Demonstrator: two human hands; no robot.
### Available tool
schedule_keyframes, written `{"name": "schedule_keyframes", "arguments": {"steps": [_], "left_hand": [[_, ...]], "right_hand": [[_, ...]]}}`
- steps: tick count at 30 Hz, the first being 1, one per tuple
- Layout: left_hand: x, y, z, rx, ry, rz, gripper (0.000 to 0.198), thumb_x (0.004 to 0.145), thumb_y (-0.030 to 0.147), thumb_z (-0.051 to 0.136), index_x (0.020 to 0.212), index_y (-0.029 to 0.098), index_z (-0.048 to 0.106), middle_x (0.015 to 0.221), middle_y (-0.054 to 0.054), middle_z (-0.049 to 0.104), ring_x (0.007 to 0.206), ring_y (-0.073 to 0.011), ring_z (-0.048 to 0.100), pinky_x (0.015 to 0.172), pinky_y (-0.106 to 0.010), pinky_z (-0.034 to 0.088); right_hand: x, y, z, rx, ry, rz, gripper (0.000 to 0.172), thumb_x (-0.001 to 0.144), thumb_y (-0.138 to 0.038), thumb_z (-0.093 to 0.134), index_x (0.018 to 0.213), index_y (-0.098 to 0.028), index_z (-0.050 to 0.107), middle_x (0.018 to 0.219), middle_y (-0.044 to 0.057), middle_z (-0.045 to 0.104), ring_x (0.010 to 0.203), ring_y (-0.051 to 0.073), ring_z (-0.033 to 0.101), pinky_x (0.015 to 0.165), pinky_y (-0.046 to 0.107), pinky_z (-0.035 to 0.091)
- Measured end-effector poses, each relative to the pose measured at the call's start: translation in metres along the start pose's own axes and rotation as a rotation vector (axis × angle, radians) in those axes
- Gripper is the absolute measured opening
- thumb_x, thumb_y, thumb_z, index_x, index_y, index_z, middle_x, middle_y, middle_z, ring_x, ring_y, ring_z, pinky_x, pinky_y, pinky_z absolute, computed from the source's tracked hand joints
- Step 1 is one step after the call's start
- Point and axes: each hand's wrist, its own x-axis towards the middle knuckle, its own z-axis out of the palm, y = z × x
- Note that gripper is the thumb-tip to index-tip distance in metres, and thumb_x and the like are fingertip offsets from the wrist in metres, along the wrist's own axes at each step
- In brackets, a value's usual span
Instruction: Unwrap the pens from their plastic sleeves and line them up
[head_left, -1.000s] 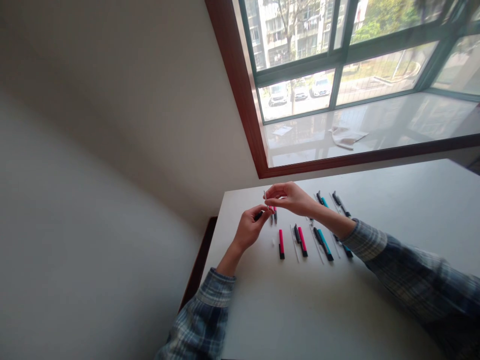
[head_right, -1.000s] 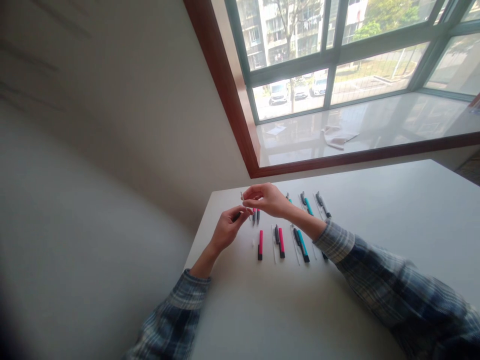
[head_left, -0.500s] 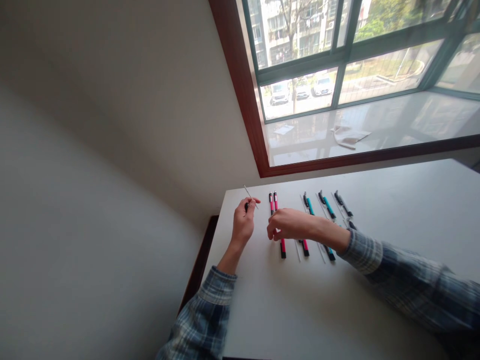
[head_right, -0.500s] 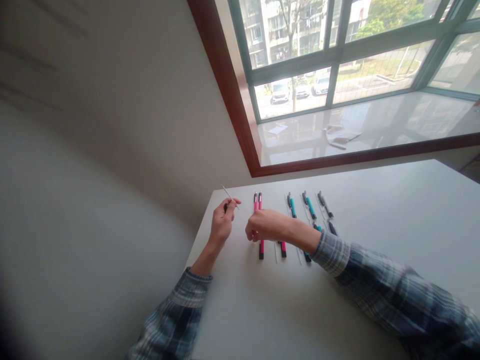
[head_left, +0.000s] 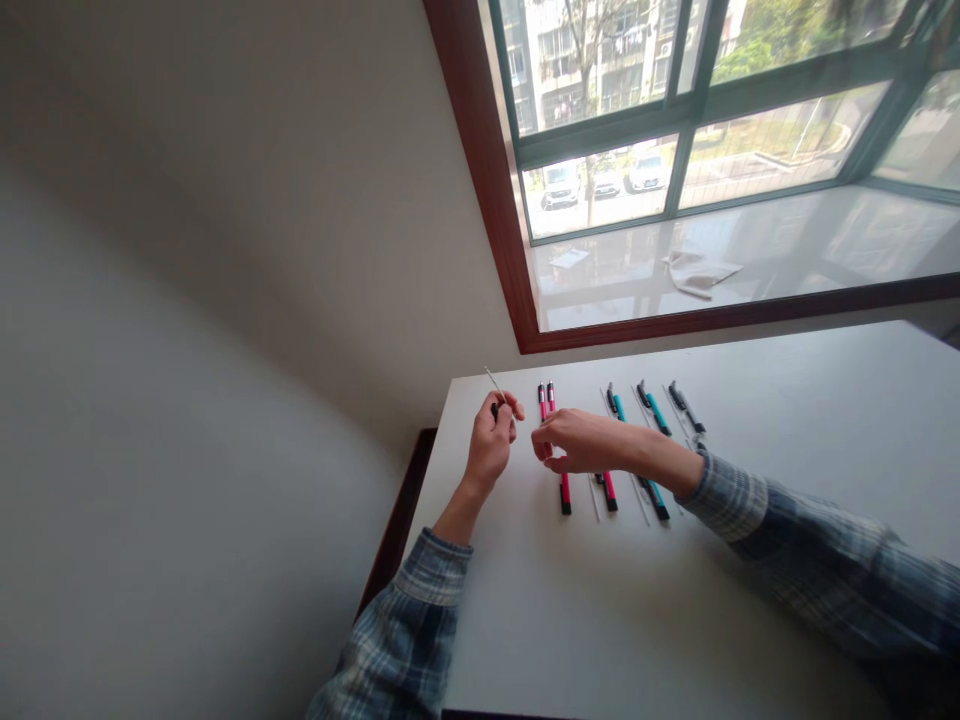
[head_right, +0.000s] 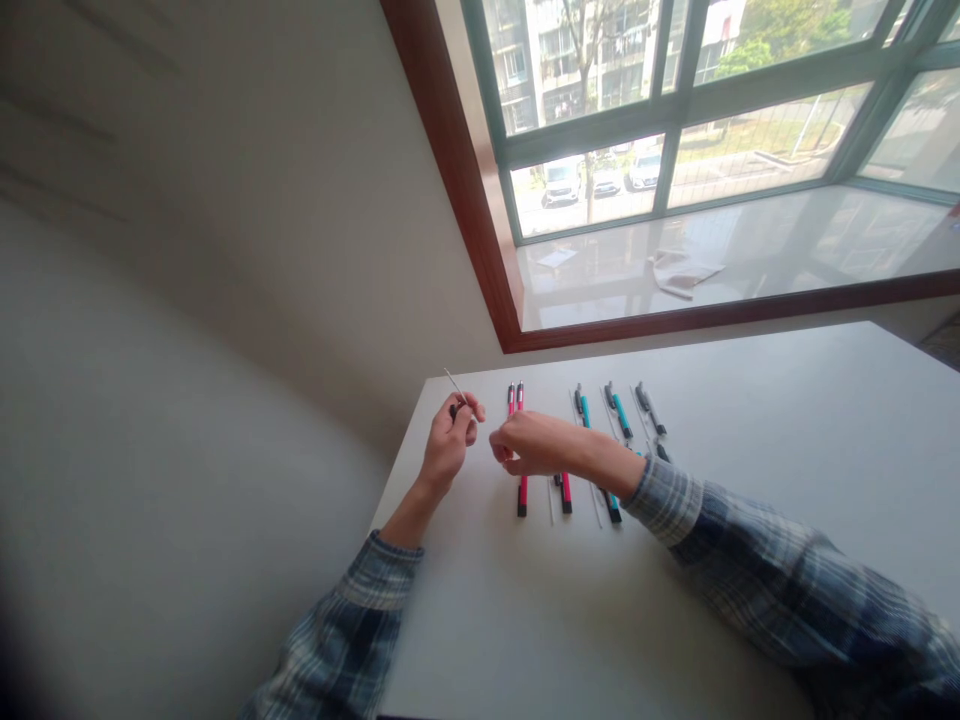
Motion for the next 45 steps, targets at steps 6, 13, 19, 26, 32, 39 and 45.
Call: {"name": "schedule_keyframes", "arguments": {"steps": [6,13,19,26,32,39,45], "left_hand": [[-0.005,-0.002,-0.004,-0.012,-0.033,-0.066,0.007,0.089,0.027,0.051,0.089,0.021,0.048,0.073,0.004,0.051,0.052,-0.0071,0.035,0.049,-0.019,0.029],[-0.004,-0.003,-0.003,0.076,-0.028,-0.140,0.016,0.090,0.034,0.055,0.094,0.019,0.057,0.070,0.005,0.044,0.052,-0.0079,0.034,0.048,-0.021,0.027],[-0.003,-0.006,-0.006,0.277,-0.070,-0.086,0.033,0.094,0.047,0.056,0.099,0.017,0.069,0.067,0.002,0.051,0.057,-0.0120,0.042,0.054,-0.024,0.037],[-0.005,-0.009,-0.009,0.409,-0.175,0.008,0.033,0.096,0.044,0.053,0.098,0.016,0.072,0.078,-0.001,0.062,0.068,-0.0153,0.051,0.067,-0.027,0.042],[-0.005,-0.009,-0.007,0.424,-0.195,0.022,0.032,0.097,0.043,0.053,0.099,0.017,0.072,0.087,-0.003,0.068,0.075,-0.0170,0.057,0.072,-0.028,0.045],[-0.003,-0.002,-0.004,0.423,-0.211,0.013,0.031,0.097,0.042,0.055,0.100,0.018,0.074,0.093,-0.006,0.074,0.085,-0.0207,0.065,0.083,-0.031,0.049],[-0.008,0.000,-0.006,0.345,-0.229,0.004,0.034,0.094,0.047,0.062,0.093,0.017,0.077,0.095,-0.007,0.076,0.089,-0.0217,0.067,0.087,-0.031,0.049]], "right_hand": [[-0.007,0.005,-0.017,0.033,-0.010,0.030,0.027,0.085,-0.005,0.063,0.103,-0.018,0.076,0.081,0.004,0.074,0.070,0.014,0.062,0.064,0.024,0.041],[-0.008,0.003,-0.013,-0.022,-0.149,0.037,0.032,0.082,-0.006,0.066,0.106,-0.022,0.080,0.080,0.003,0.076,0.063,0.013,0.059,0.056,0.023,0.036],[-0.005,-0.002,-0.012,-0.120,-0.102,0.040,0.026,0.082,-0.005,0.063,0.095,-0.020,0.081,0.077,0.004,0.076,0.063,0.013,0.059,0.055,0.025,0.034],[-0.007,0.007,-0.019,-0.116,-0.029,0.005,0.028,0.082,-0.002,0.060,0.092,-0.019,0.081,0.081,0.004,0.078,0.069,0.014,0.064,0.061,0.024,0.039],[-0.010,0.005,-0.017,-0.135,-0.120,0.072,0.028,0.080,-0.007,0.068,0.099,-0.023,0.080,0.079,0.003,0.075,0.062,0.013,0.061,0.056,0.025,0.033],[-0.006,-0.002,-0.006,-0.211,-0.157,0.055,0.022,0.083,-0.011,0.068,0.094,-0.025,0.082,0.074,0.002,0.073,0.056,0.012,0.055,0.053,0.026,0.029],[-0.009,0.006,-0.020,-0.225,-0.031,0.092,0.021,0.090,-0.010,0.064,0.095,-0.021,0.080,0.079,0.005,0.074,0.061,0.013,0.058,0.055,0.027,0.029]]}}
